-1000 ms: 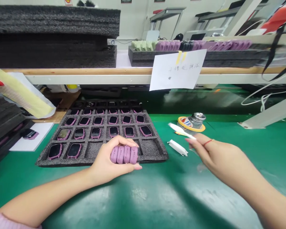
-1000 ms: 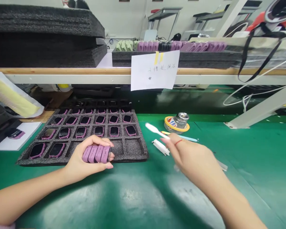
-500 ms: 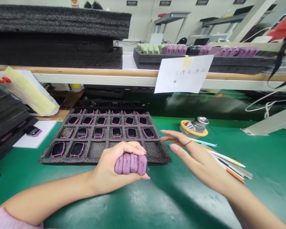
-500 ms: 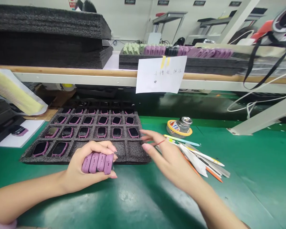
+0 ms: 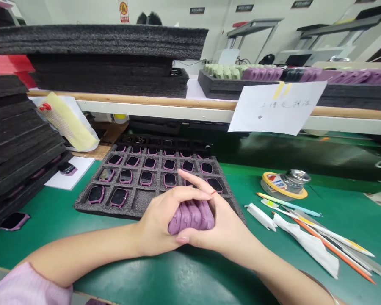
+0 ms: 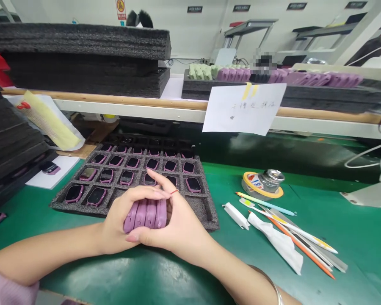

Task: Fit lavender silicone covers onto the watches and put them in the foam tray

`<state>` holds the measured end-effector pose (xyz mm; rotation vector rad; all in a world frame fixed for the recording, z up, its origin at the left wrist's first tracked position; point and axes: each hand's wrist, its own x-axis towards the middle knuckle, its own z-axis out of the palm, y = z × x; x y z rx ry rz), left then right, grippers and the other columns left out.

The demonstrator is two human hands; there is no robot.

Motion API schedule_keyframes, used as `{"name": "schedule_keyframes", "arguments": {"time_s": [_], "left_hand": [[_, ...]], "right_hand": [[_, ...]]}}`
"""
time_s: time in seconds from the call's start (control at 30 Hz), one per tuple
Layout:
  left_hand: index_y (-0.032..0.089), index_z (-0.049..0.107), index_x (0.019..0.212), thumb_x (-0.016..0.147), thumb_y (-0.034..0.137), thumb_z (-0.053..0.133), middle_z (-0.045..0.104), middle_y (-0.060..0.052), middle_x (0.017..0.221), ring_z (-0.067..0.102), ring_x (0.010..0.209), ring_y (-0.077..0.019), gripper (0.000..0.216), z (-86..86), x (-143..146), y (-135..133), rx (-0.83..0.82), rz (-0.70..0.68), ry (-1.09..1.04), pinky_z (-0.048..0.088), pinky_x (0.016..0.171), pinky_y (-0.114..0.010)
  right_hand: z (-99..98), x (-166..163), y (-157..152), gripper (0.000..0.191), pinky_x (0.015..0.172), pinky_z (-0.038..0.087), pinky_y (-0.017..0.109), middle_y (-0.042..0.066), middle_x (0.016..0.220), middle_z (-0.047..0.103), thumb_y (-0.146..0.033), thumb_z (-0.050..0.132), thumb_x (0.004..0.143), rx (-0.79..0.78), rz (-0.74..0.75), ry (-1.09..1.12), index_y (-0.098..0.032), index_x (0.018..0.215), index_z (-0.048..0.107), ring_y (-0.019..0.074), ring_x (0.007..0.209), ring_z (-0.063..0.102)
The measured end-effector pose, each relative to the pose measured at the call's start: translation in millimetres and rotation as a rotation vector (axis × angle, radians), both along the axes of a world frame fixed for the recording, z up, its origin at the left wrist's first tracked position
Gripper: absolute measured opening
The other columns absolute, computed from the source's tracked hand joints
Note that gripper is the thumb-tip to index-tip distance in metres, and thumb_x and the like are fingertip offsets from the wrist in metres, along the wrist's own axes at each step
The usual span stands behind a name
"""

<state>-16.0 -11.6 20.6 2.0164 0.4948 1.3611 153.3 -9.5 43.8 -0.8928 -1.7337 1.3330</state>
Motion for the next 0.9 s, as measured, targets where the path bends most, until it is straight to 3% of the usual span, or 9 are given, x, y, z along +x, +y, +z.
{"name": "schedule_keyframes", "arguments": {"time_s": [0.07,0.17,0.3,0.37,0.47,0.53,0.6,0.77,0.9], "left_hand": [[0.029,0.049,0.143,0.095,0.040,0.063,0.060,-0.010,0.140,0.052,0.136,-0.0285,0.052,-2.9,-1,2,0.068,0.012,0.035,0.042,0.116,-0.043],[0.035,0.037,0.152,0.092,0.029,0.067,0.039,-0.010,0.159,0.036,0.148,-0.0327,0.067,-7.1,0,2,0.093,0.076,0.069,0.033,0.123,-0.051],[0.038,0.025,0.156,0.081,0.019,0.077,0.028,-0.010,0.164,0.025,0.153,-0.0381,0.093,-5.0,2,-3,0.072,0.103,0.101,0.029,0.122,-0.061],[0.039,0.015,0.159,0.072,0.019,0.086,0.027,-0.013,0.164,0.022,0.154,-0.0401,0.114,-0.1,4,-9,-0.129,0.061,0.113,0.032,0.120,-0.062],[0.041,0.000,0.159,0.063,0.025,0.094,0.033,-0.017,0.161,0.043,0.145,-0.0396,0.136,8.5,9,-17,-0.648,-0.085,0.024,0.047,0.111,-0.058],[0.040,0.006,0.158,0.061,0.024,0.094,0.041,-0.017,0.155,0.055,0.135,-0.0374,0.132,12.3,14,-21,-0.853,-0.088,-0.072,0.053,0.105,-0.055],[0.037,0.019,0.154,0.061,0.019,0.093,0.046,-0.015,0.151,0.060,0.129,-0.0345,0.120,13.3,19,-23,-0.919,-0.068,-0.154,0.057,0.101,-0.049],[0.035,0.034,0.145,0.061,0.016,0.091,0.058,-0.011,0.139,0.067,0.118,-0.0301,0.104,10.0,25,-25,-0.945,-0.093,-0.275,0.060,0.093,-0.043],[0.032,0.040,0.139,0.064,0.018,0.091,0.065,-0.008,0.129,0.069,0.114,-0.0273,0.091,10.6,27,-28,-0.884,-0.082,-0.332,0.059,0.094,-0.040]], "right_hand": [[-2.1,0,-6,0.099,0.102,0.058,0.042,0.009,0.128,0.070,-0.038,0.090,0.066,0.099,-0.076,-0.018,-0.025,0.151,0.039,0.0288,0.125,0.065],[-4.9,1,-12,0.101,0.100,0.059,0.039,0.005,0.111,0.076,-0.033,0.089,0.070,0.215,-0.135,-0.013,-0.026,0.154,0.033,0.0250,0.111,0.073],[-7.7,3,-11,0.106,0.098,0.060,0.037,0.003,0.111,0.077,-0.029,0.090,0.071,0.339,-0.159,0.009,-0.029,0.157,0.028,0.0234,0.106,0.075],[-9.3,6,-10,0.109,0.100,0.059,0.039,0.003,0.111,0.078,-0.029,0.090,0.070,0.390,-0.196,-0.024,-0.030,0.158,0.026,0.0244,0.106,0.075],[-11.5,8,-10,0.107,0.099,0.060,0.038,0.003,0.119,0.076,-0.026,0.086,0.073,0.458,-0.242,-0.091,-0.033,0.160,0.024,0.0243,0.110,0.074],[-12.2,9,-11,0.101,0.097,0.061,0.036,0.003,0.123,0.075,-0.025,0.081,0.079,0.480,-0.237,-0.127,-0.034,0.160,0.022,0.0231,0.112,0.073],[-12.3,9,-11,0.095,0.097,0.062,0.035,0.003,0.123,0.075,-0.028,0.077,0.084,0.484,-0.214,-0.157,-0.033,0.161,0.021,0.0225,0.111,0.074],[-12.9,8,-12,0.096,0.095,0.064,0.037,0.003,0.121,0.076,-0.028,0.075,0.088,0.549,-0.173,-0.196,-0.034,0.163,0.015,0.0240,0.110,0.074],[-15.8,4,-16,0.095,0.095,0.064,0.036,0.005,0.133,0.070,-0.023,0.073,0.088,0.671,-0.219,-0.209,-0.036,0.162,0.016,0.0240,0.112,0.073]]}}
